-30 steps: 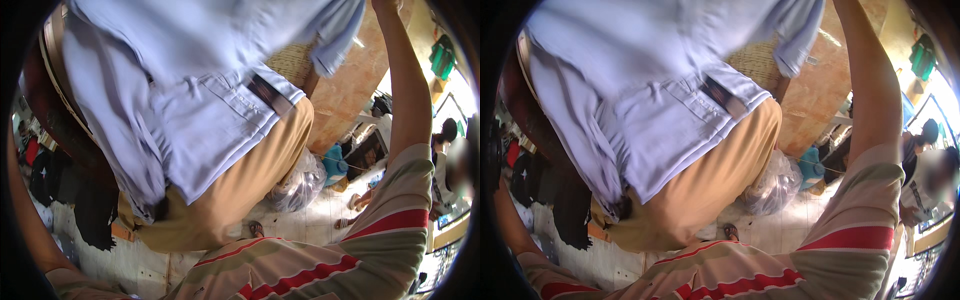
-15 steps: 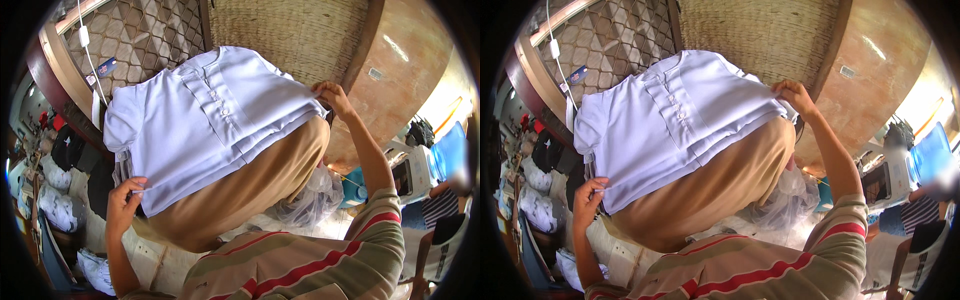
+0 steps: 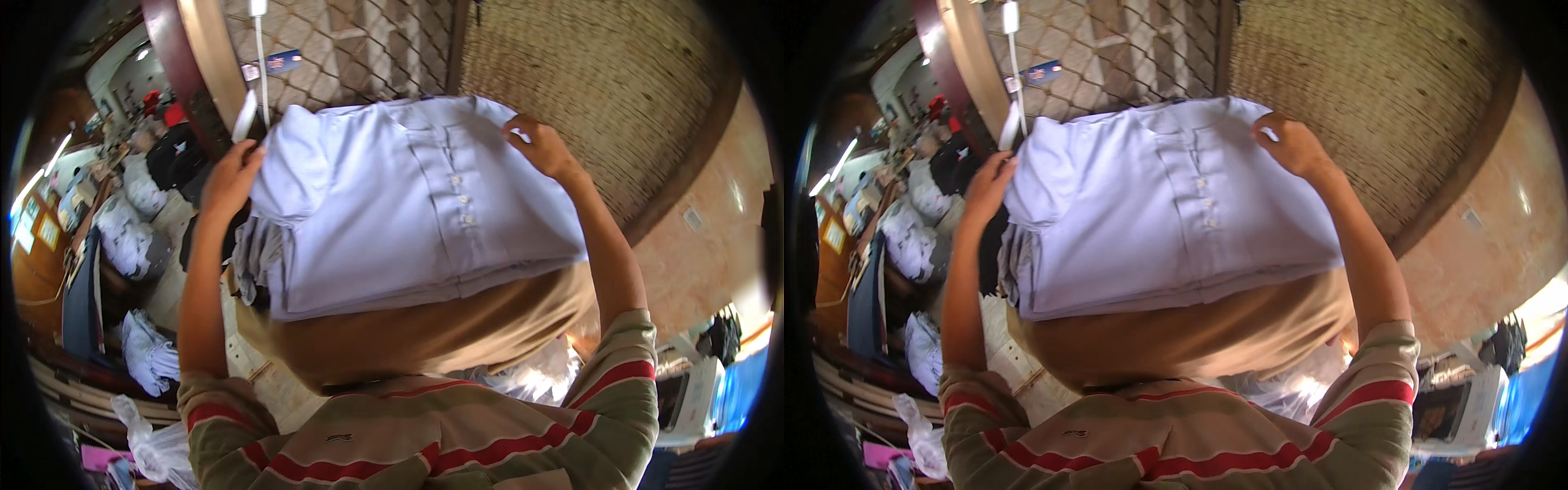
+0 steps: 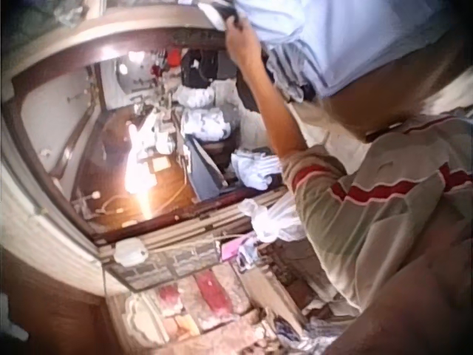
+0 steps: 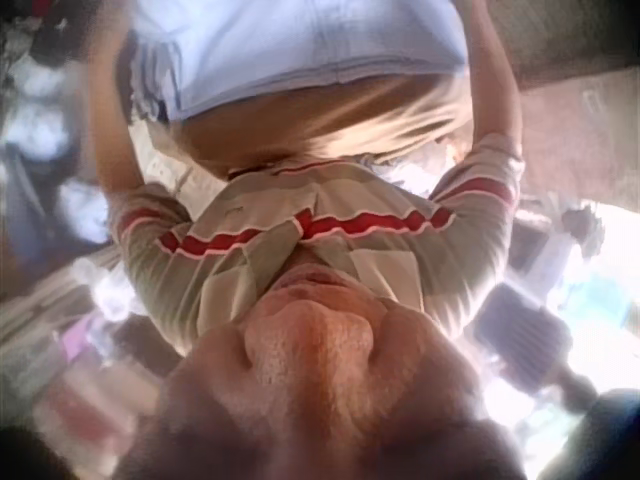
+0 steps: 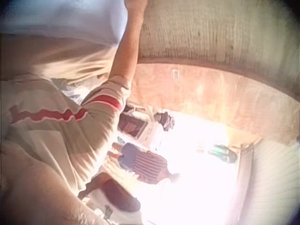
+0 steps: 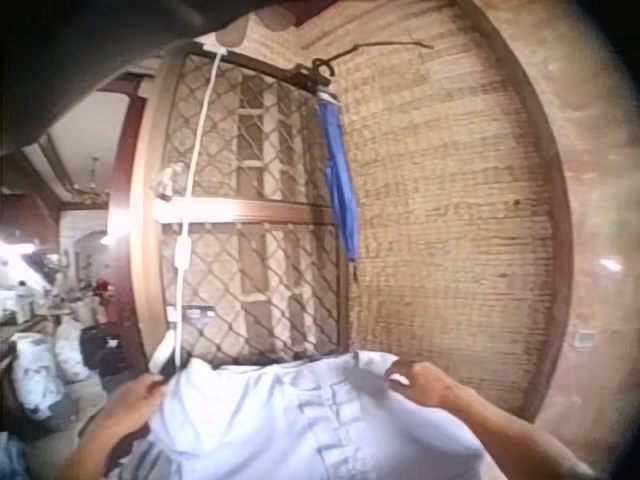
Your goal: The person irons a light blue shirt on an ironing board, smoothing the fabric and using a steam iron. They adjust the shirt's position multiple times, flip it over, and continue ironing different sections including the sleeves and body.
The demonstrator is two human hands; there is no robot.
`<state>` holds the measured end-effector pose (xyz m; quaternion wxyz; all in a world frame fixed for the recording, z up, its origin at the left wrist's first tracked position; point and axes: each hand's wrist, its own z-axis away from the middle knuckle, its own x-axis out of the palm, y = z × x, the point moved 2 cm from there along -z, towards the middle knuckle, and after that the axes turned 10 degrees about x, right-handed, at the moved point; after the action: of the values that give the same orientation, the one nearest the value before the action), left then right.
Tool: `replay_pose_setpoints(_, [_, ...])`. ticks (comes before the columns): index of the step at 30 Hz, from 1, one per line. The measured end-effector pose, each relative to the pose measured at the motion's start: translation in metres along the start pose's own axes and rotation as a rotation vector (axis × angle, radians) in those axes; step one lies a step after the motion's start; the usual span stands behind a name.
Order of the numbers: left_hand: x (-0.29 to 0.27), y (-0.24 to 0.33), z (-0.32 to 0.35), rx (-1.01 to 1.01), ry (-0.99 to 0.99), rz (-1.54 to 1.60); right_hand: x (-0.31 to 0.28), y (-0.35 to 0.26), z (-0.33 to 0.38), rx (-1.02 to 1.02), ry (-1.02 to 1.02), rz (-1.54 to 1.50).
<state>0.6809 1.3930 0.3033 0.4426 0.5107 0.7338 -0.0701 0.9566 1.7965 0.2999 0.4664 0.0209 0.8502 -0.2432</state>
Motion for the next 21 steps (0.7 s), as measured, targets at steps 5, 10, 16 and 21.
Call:
replay_pose_setpoints(5, [0.042, -0.011, -0.006, -0.191, -0.146, 0.212, 0.071, -0.061, -0.06, -0.298, 0.072, -0.012])
replay_pose_setpoints(10, [0.032, 0.005, 0.002, -0.177, 0.086, 0.298, 0.119, -0.173, -0.085, -0.43, 0.008, -0.304])
replay_pose_setpoints(16, [0.032, 0.025, 0.031, -0.018, 0.958, 0.28, 0.188, -0.18, -0.104, -0.423, -0.01, -0.251])
replay_pose_setpoints(21, [0.052, -0.05, 0.081, -0.357, 0.718, 0.485, 0.195, -0.194, -0.097, -0.475, 0.034, -0.342])
